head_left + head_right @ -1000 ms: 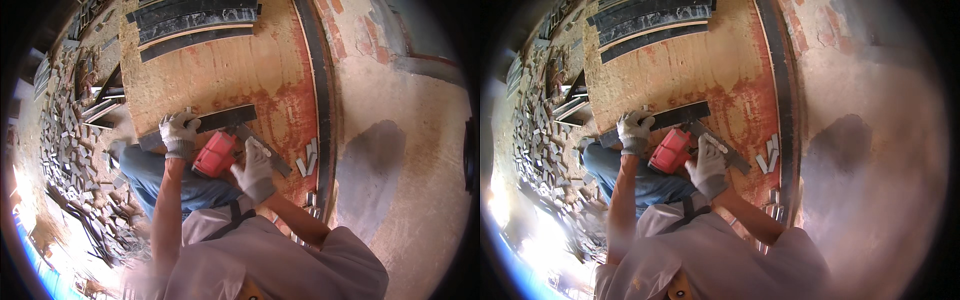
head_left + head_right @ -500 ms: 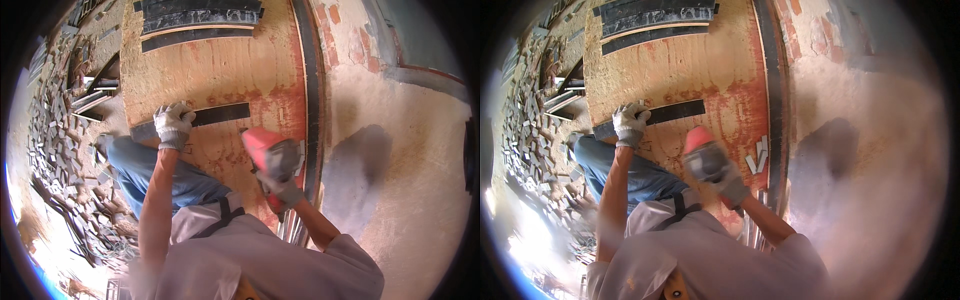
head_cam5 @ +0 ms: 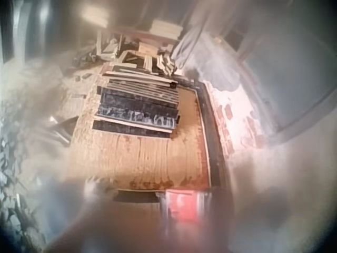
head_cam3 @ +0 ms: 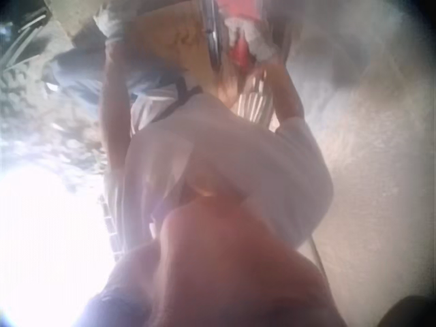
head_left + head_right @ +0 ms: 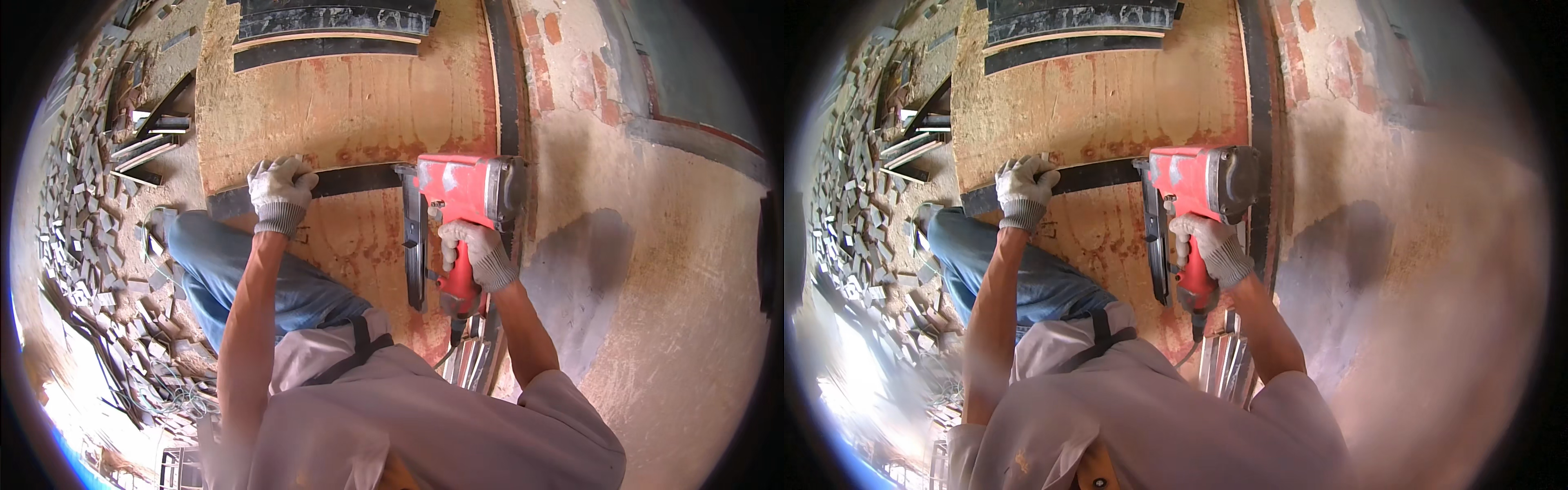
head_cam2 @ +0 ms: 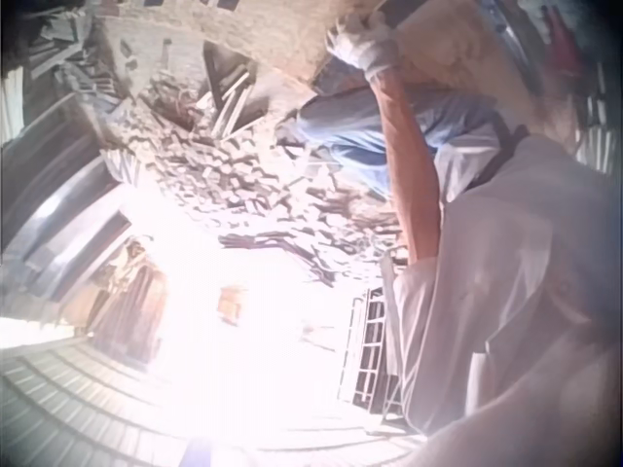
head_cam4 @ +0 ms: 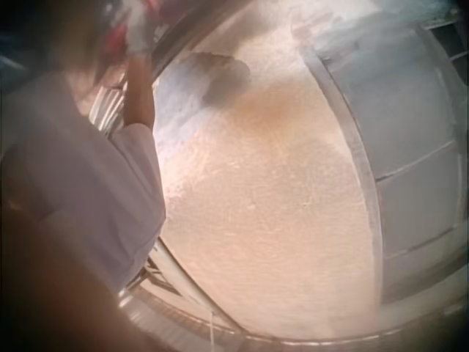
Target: The person sits on the floor and installs thin wooden strips onto a subfloor using a red pneumatic nail gun. They repeatedly pick up strips, align them, and fasten them in place.
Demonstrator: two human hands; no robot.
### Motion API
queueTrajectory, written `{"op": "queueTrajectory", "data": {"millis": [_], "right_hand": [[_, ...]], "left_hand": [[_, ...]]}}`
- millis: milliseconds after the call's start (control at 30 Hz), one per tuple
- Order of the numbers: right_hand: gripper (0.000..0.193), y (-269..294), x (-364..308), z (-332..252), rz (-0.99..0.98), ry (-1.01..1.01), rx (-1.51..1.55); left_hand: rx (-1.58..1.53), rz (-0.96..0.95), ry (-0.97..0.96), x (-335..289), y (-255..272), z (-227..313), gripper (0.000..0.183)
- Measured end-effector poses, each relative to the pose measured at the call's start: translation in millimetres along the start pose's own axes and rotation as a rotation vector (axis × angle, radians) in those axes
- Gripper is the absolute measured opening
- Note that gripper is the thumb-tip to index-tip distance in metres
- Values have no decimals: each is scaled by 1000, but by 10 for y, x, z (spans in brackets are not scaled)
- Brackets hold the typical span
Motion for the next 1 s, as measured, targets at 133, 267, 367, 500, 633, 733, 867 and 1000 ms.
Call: {"op": "queueTrajectory", "data": {"millis": [133, 267, 367, 500, 633, 733, 867, 1000], "right_hand": [[18, 13, 28, 52, 12, -33, -2], [20, -30, -9, -99, 54, -34, 83], [24, -44, -51, -145, 65, -28, 150], [16, -187, -46, -112, 10, -35, 91], [16, -354, 55, -89, -42, 8, 25], [20, -397, 69, -97, -12, 4, 80], [23, -407, 21, -200, -26, 20, 91], [14, -529, 56, -125, -80, 7, 67]], "left_hand": [[10, -4, 2, 0, 6, 13, 12], [-3, -12, 3, 19, 2, -16, 12], [1, -5, -13, -8, -5, 5, 12], [13, 12, -28, -13, 20, 8, 12], [-12, -4, -3, -6, 2, -1, 12], [-7, 21, -24, -10, 29, 27, 13], [51, -19, -9, -2, 30, 15, 14], [34, -1, -28, -3, 29, 33, 14]]}}
Point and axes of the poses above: each hand's wrist, its own x-axis towards the middle knuckle, its own y-axis out of the back of the hand, z = x × y, the point moved 10 cm from there along x, towards the middle knuckle, and after that the axes turned 5 degrees about y, right-handed, at the moved point
